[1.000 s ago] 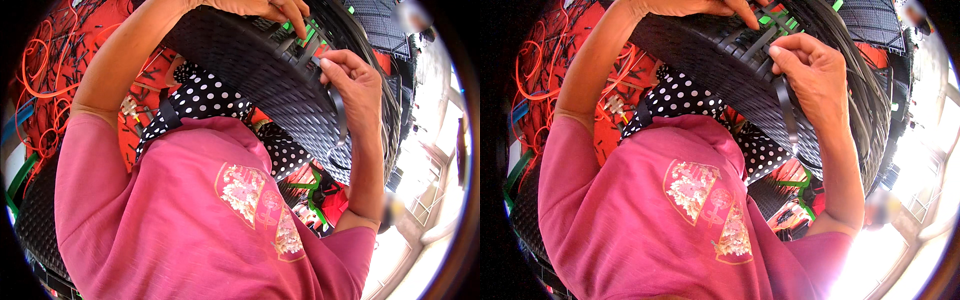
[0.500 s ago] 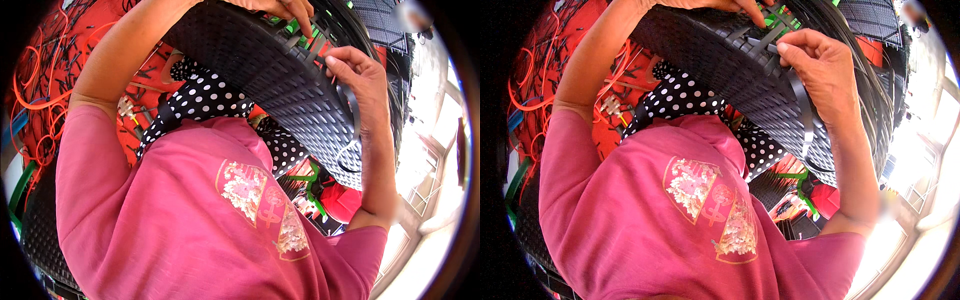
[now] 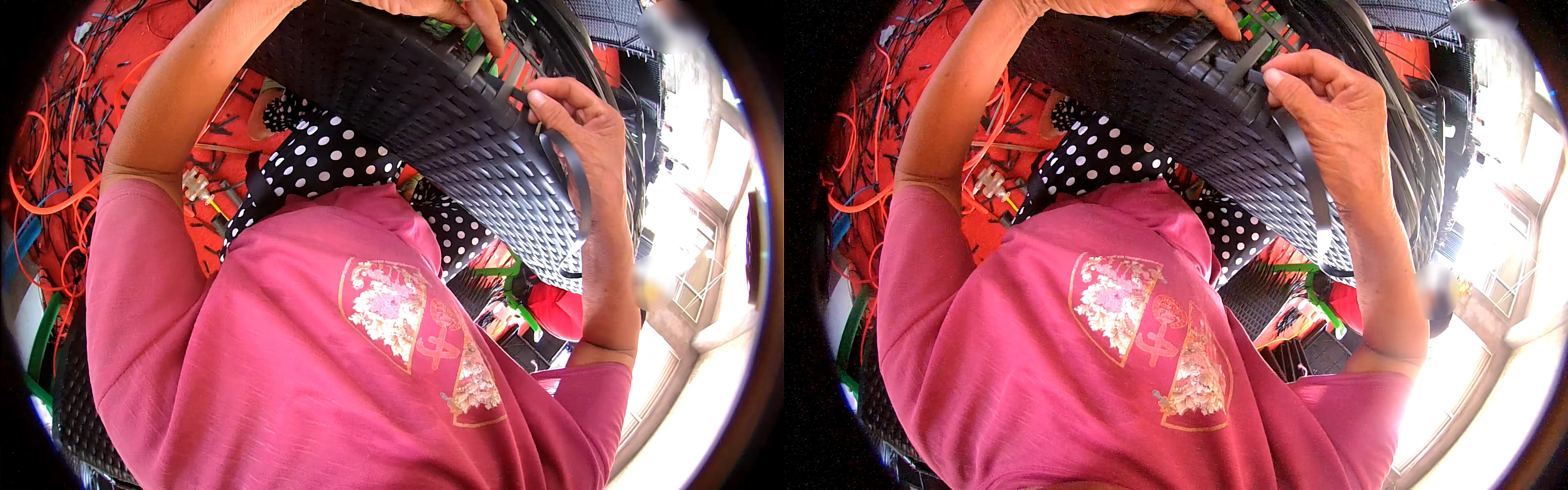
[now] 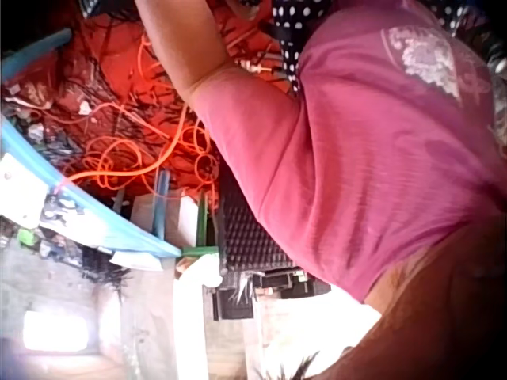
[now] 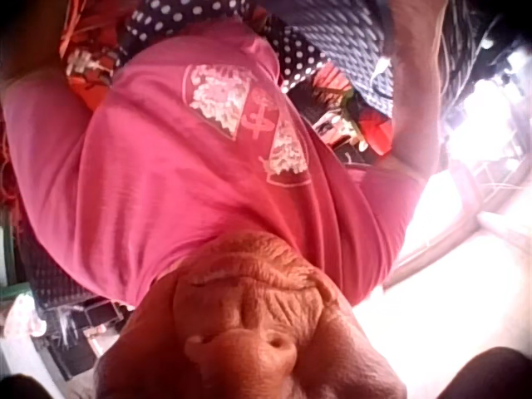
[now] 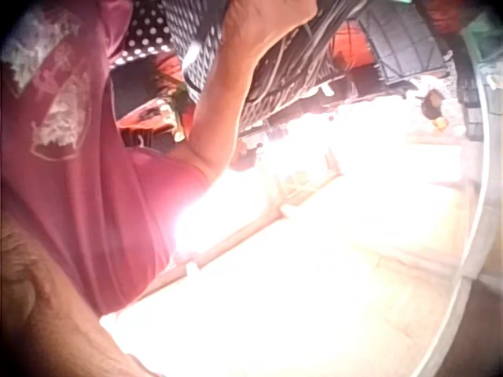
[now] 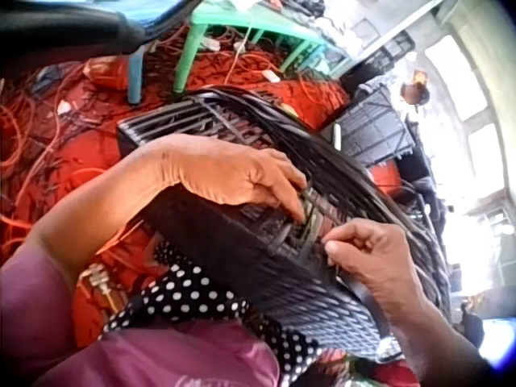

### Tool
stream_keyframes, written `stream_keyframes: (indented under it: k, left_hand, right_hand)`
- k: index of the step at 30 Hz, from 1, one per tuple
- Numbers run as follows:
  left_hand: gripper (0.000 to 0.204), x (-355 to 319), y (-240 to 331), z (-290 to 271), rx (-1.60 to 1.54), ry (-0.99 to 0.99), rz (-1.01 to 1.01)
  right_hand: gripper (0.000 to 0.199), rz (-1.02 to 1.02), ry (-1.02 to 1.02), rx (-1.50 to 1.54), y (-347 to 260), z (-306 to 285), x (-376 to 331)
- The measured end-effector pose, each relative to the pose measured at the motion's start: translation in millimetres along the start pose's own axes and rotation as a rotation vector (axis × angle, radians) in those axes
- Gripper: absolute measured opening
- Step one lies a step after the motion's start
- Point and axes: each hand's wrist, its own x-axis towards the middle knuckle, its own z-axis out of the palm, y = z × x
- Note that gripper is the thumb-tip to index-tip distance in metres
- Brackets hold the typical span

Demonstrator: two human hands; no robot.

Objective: The person weaves a black plastic basket by hand, interlacing flexible plastic strips through a vertical frame. They rotate the basket to access different sides and pull the strips tight to secure the weave pattern.

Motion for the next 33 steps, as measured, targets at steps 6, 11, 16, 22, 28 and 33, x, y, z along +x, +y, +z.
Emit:
stream_keyframes:
  k: [6,11,16,22,28,33]
  left_hand:
    - [0.028,11,12,0,0.006,-0.076,0.030]
    - [0.030,23,18,2,-0.024,-0.147,-0.008]
    - [0.033,35,32,16,0.125,-0.140,0.078]
    - [0.026,50,64,19,0.182,-0.266,0.111]
    - [0.016,64,53,24,-0.036,-0.270,-0.039]
    - [0.014,67,57,19,-0.240,-0.047,0.028]
  right_hand:
    - [0.014,0.064,0.068,0.106,4,0,-22]
    - [0.014,0.048,0.107,0.134,15,4,-32]
    - [0.016,0.054,0.131,0.238,30,-1,-38]
    - [0.017,0.005,0.141,0.343,32,-1,-37]
    - [0.018,-0.070,0.241,0.241,31,2,-47]
    - [0.022,-0.151,0.231,0.261,15,-3,-45]
